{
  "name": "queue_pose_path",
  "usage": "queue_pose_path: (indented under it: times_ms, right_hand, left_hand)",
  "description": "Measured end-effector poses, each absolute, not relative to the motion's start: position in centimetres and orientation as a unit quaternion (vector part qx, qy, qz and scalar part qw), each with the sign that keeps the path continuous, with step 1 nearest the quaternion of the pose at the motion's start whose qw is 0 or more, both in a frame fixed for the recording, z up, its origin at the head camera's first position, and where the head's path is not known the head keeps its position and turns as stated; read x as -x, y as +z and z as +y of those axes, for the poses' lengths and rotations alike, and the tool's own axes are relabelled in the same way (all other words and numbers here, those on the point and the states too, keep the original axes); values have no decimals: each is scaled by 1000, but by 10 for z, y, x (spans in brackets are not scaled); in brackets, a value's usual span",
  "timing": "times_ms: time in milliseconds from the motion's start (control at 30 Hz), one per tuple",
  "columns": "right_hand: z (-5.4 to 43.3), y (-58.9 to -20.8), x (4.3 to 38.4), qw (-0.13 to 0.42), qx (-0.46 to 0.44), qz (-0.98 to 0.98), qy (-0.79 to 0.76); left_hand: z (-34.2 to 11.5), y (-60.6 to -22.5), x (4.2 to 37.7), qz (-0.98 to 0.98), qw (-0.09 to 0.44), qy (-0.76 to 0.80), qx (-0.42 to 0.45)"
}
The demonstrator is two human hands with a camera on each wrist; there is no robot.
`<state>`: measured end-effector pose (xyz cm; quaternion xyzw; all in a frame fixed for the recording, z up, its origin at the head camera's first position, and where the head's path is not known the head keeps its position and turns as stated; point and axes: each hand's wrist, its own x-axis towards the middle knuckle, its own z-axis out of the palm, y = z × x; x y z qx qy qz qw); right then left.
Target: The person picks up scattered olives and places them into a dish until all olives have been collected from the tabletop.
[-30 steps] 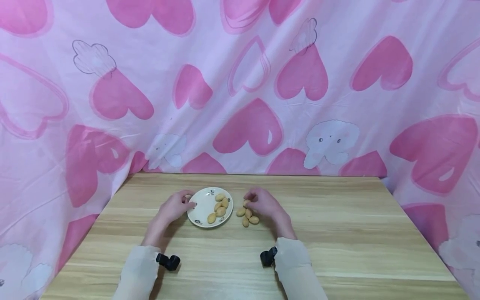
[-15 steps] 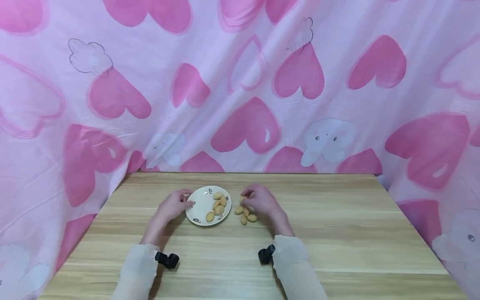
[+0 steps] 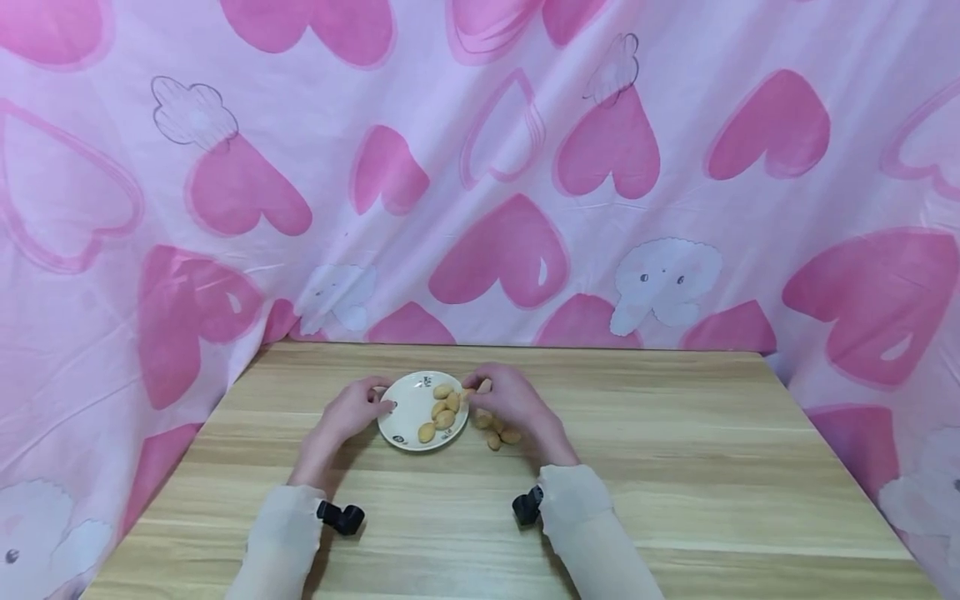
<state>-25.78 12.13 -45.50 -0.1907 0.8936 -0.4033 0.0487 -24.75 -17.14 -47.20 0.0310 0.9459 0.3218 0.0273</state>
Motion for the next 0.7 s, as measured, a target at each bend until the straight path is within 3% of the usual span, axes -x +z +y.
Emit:
queue_pose_path:
  times_ms: [300,700]
  right_hand:
    - [90,-455,266,32,272,899,-341]
    - [64,-449,269,52,315,909,-270]
  left_hand:
    - [-171,-475,249,947,27,319,-28]
    - [-171,-475,250,948,30,317,-27]
